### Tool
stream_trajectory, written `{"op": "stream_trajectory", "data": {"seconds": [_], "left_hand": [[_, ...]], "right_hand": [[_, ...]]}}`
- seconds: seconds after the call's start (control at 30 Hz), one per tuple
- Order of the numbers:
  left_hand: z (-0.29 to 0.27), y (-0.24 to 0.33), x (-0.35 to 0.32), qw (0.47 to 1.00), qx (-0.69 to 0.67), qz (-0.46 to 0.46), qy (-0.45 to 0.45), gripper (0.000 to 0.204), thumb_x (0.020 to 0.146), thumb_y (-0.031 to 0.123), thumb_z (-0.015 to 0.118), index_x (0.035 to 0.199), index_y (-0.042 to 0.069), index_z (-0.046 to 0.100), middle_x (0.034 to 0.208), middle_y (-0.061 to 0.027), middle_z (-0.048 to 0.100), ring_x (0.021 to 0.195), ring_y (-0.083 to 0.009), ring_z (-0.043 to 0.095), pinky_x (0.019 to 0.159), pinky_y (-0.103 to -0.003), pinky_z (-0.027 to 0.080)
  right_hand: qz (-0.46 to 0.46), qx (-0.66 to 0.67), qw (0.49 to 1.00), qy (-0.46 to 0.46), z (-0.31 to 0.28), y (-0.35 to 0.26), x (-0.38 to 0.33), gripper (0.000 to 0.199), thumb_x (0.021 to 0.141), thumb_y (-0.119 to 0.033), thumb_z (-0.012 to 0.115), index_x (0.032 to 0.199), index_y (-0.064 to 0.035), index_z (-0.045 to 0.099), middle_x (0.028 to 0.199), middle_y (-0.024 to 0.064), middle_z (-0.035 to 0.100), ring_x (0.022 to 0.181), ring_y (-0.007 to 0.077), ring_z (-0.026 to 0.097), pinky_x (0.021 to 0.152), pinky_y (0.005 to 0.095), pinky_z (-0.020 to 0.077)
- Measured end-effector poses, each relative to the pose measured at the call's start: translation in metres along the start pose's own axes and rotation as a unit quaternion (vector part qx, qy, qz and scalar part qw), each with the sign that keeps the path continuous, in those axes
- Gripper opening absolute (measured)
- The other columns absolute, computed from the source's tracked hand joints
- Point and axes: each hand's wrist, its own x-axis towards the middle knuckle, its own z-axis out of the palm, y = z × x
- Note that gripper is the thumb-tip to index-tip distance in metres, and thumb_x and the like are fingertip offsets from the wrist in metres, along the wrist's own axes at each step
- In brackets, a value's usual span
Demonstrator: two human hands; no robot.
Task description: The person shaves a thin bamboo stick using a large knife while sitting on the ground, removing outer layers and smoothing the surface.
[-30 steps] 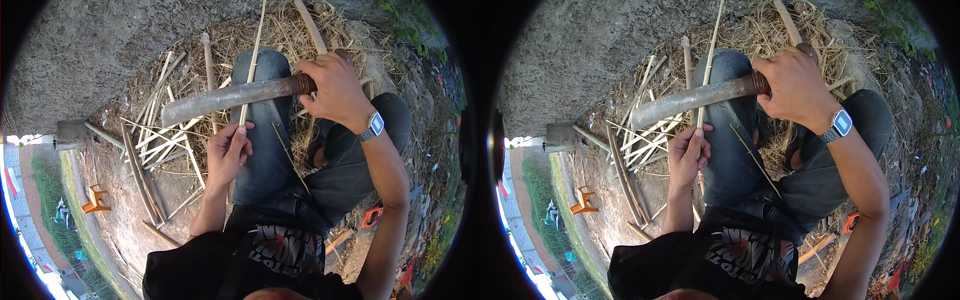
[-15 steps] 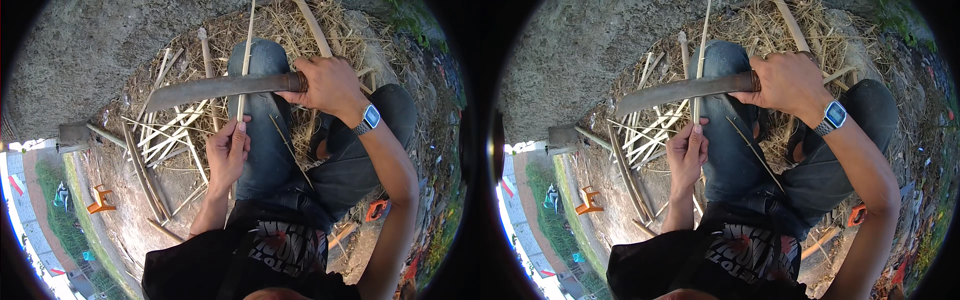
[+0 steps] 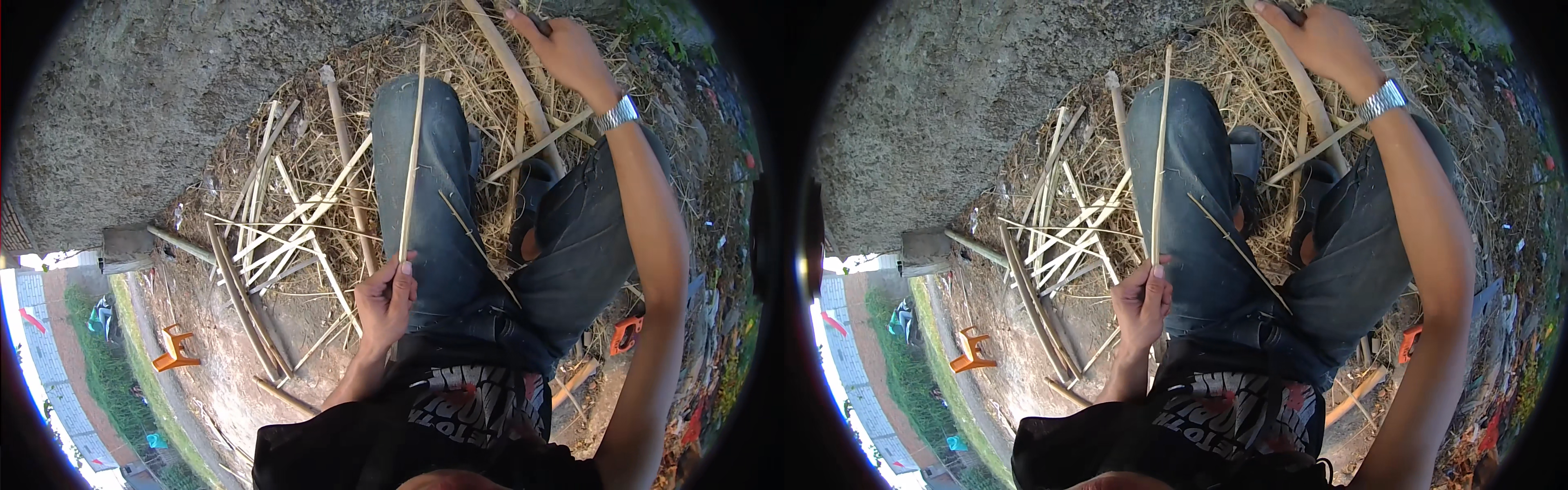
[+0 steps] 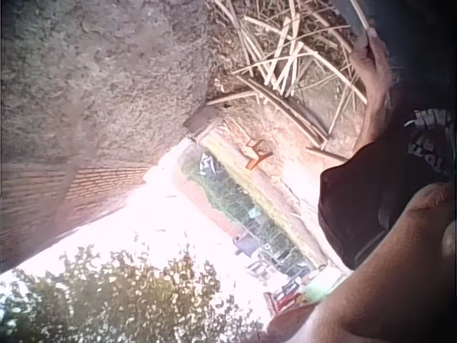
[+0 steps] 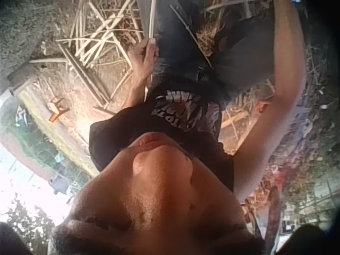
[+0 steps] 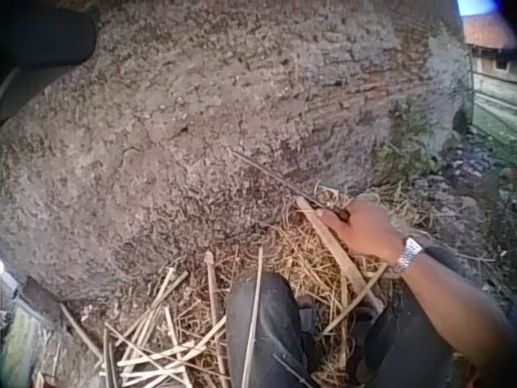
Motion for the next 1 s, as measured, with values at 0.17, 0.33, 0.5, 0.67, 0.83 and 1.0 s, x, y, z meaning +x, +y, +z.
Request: {"op": "stream_trajectory", "data": {"seconds": [0.17, 0.33, 0.5, 0.67, 0.83, 1.0], "left_hand": [[0.0, 0.023, 0.036, 0.999, -0.013, 0.024, 0.037, 0.033, 0.108, 0.02, 0.056, 0.127, -0.005, 0.065, 0.062, 0.0, 0.055, 0.046, -0.002, 0.041, 0.042, -0.019, 0.03], [0.006, 0.036, 0.061, 0.996, -0.087, 0.002, 0.011, 0.033, 0.108, 0.021, 0.057, 0.125, -0.005, 0.066, 0.063, -0.0003, 0.054, 0.044, -0.0025, 0.039, 0.041, -0.02, 0.03], [0.007, 0.041, 0.052, 0.992, -0.122, -0.035, 0.011, 0.032, 0.108, 0.021, 0.055, 0.125, -0.004, 0.065, 0.062, -0.0002, 0.048, 0.041, -0.0036, 0.036, 0.038, -0.021, 0.027], [0.002, 0.043, 0.049, 0.971, -0.223, -0.08, -0.028, 0.031, 0.109, 0.021, 0.051, 0.123, -0.003, 0.065, 0.06, 0.0013, 0.039, 0.039, -0.0043, 0.03, 0.036, -0.022, 0.021], [0.0, 0.044, 0.054, 0.959, -0.266, -0.097, -0.031, 0.031, 0.109, 0.021, 0.051, 0.123, -0.003, 0.065, 0.06, 0.0018, 0.038, 0.039, -0.0042, 0.029, 0.036, -0.023, 0.019], [0.0, 0.045, 0.054, 0.963, -0.253, -0.085, -0.029, 0.03, 0.109, 0.02, 0.05, 0.122, -0.003, 0.065, 0.06, 0.0022, 0.038, 0.038, -0.0041, 0.028, 0.036, -0.023, 0.019]], "right_hand": [[-0.144, 0.132, 0.98, 0.037, 0.023, -0.018, -0.046, 0.086, 0.093, -0.08, 0.045, 0.057, -0.0032, 0.059, 0.045, 0.0054, 0.044, 0.041, 0.0228, 0.049, 0.043, 0.0392, 0.0372], [-0.233, 0.018, 0.972, -0.006, 0.039, -0.059, -0.091, 0.077, 0.089, -0.08, 0.052, 0.072, -0.0057, 0.064, 0.051, 0.0095, 0.055, 0.048, 0.0293, 0.06, 0.048, 0.0422, 0.0477], [-0.292, -0.043, 0.955, 0.032, 0.047, -0.057, -0.082, 0.077, 0.087, -0.082, 0.05, 0.081, -0.0074, 0.067, 0.057, 0.0136, 0.064, 0.058, 0.0342, 0.069, 0.053, 0.0452, 0.0556], [-0.217, -0.034, 0.975, 0.038, 0.038, -0.059, -0.063, 0.077, 0.088, -0.081, 0.05, 0.081, -0.0071, 0.071, 0.058, 0.0127, 0.065, 0.057, 0.0328, 0.069, 0.053, 0.0448, 0.0563], [-0.288, -0.05, 0.956, -0.016, 0.047, -0.065, -0.088, 0.076, 0.086, -0.083, 0.05, 0.078, -0.0092, 0.07, 0.056, 0.0113, 0.063, 0.055, 0.0312, 0.068, 0.051, 0.0421, 0.0554], [-0.29, -0.04, 0.956, 0.02, 0.044, -0.06, -0.077, 0.075, 0.086, -0.083, 0.052, 0.077, -0.0104, 0.07, 0.055, 0.0101, 0.062, 0.055, 0.0293, 0.069, 0.049, 0.0422, 0.0546]]}}
